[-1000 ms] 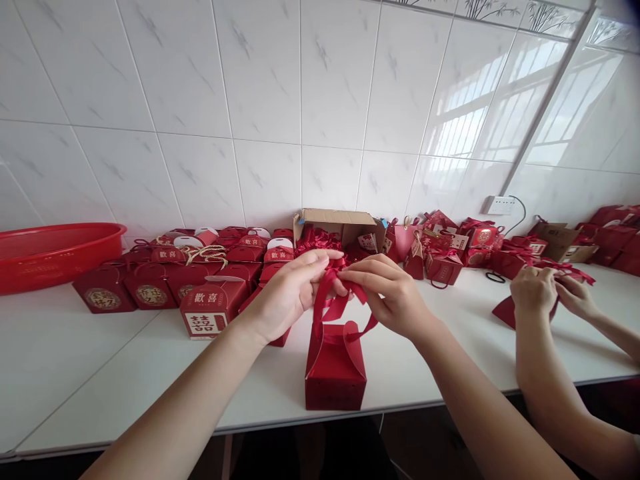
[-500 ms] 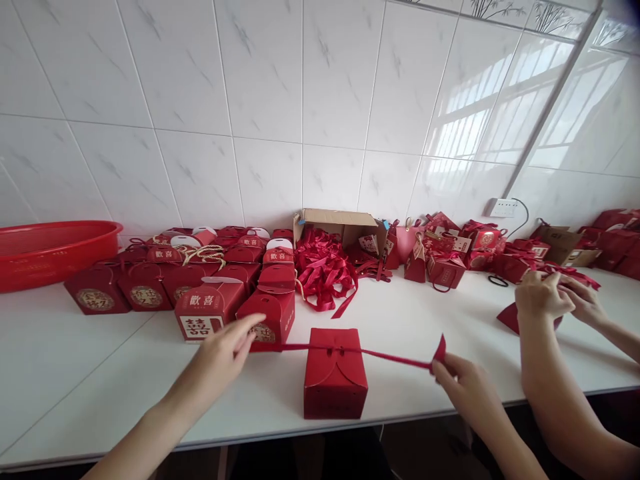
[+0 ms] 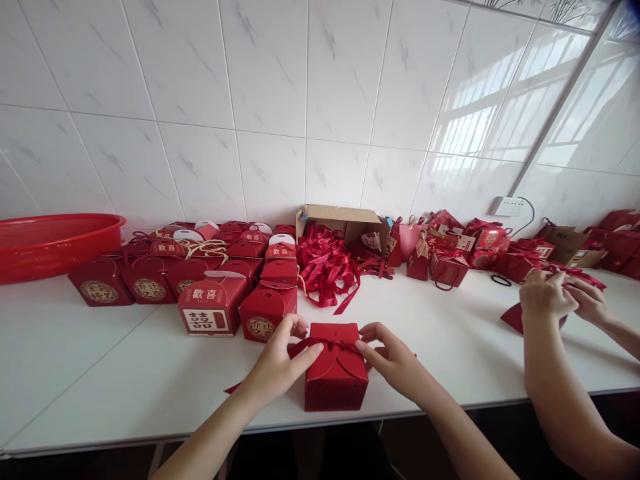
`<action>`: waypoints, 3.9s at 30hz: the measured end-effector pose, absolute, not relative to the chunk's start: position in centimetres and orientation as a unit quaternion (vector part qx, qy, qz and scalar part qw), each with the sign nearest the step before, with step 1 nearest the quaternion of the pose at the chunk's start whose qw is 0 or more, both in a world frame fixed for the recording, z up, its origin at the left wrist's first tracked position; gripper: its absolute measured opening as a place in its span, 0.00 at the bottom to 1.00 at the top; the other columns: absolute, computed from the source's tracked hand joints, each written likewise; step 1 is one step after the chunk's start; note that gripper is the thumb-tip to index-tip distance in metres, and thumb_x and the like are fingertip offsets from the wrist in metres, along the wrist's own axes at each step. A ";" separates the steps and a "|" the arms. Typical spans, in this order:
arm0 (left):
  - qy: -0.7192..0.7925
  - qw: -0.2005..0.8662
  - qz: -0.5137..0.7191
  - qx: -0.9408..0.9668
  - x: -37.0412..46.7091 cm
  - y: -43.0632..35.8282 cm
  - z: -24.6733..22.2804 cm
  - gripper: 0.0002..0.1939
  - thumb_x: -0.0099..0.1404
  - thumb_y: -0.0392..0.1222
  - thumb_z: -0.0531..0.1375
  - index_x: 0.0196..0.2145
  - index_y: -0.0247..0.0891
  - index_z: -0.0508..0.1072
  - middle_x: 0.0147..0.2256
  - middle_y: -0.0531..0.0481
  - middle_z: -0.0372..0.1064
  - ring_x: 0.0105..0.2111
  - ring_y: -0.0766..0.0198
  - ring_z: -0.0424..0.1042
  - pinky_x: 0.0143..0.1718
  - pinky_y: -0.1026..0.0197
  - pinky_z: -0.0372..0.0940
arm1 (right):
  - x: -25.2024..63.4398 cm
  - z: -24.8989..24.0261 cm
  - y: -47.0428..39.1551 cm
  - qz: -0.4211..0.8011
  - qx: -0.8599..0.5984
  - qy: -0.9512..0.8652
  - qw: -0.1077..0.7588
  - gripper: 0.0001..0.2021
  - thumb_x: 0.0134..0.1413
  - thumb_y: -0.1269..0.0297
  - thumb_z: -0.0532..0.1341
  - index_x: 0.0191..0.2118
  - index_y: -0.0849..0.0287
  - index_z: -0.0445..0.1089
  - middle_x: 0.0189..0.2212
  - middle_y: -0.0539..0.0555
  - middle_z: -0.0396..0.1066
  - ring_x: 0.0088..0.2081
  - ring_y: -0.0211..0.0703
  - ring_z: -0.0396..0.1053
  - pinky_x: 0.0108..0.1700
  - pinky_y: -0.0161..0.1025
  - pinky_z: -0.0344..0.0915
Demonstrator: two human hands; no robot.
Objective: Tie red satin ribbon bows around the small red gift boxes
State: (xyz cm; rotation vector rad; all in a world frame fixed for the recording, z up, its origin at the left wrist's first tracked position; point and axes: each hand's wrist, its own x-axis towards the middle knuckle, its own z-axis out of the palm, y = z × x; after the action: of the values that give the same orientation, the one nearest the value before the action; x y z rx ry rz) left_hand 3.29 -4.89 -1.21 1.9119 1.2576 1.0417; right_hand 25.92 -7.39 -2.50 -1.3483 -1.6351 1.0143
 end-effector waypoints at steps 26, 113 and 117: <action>0.387 0.090 0.379 0.836 5.2 -6.9 0.9 0.13 0.58 0.45 0.61 0.38 0.42 0.63 0.41 0.47 0.67 0.44 0.53 0.65 0.47 0.52 0.59 | 27.7 1.2 -9.3 0.614 -0.331 -0.556 0.452 0.07 0.52 0.61 0.65 0.32 0.60 0.74 0.23 0.48 0.67 0.27 0.33 0.62 0.35 0.34 0.58; 0.419 0.264 0.428 0.756 5.3 -6.0 0.5 0.06 0.59 0.35 0.57 0.29 0.40 0.73 0.30 0.51 0.76 0.32 0.61 0.74 0.36 0.63 0.65 | 21.0 -2.0 -7.7 0.237 -0.515 -0.640 0.519 0.08 0.54 0.62 0.61 0.29 0.55 0.76 0.43 0.58 0.69 0.47 0.51 0.67 0.50 0.48 0.63; 0.409 0.276 0.430 0.756 5.1 -5.6 0.2 0.05 0.61 0.36 0.56 0.29 0.40 0.72 0.30 0.52 0.75 0.32 0.61 0.73 0.37 0.62 0.65 | 21.3 -1.5 -7.5 0.374 -0.493 -0.614 0.490 0.14 0.54 0.54 0.60 0.26 0.57 0.73 0.55 0.58 0.62 0.57 0.54 0.58 0.54 0.49 0.59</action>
State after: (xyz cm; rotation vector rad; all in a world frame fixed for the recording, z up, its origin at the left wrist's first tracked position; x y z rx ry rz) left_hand 5.08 -5.63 0.20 2.0315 1.0986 1.1541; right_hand 21.31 -7.52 -1.48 -1.1970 -1.4914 0.9093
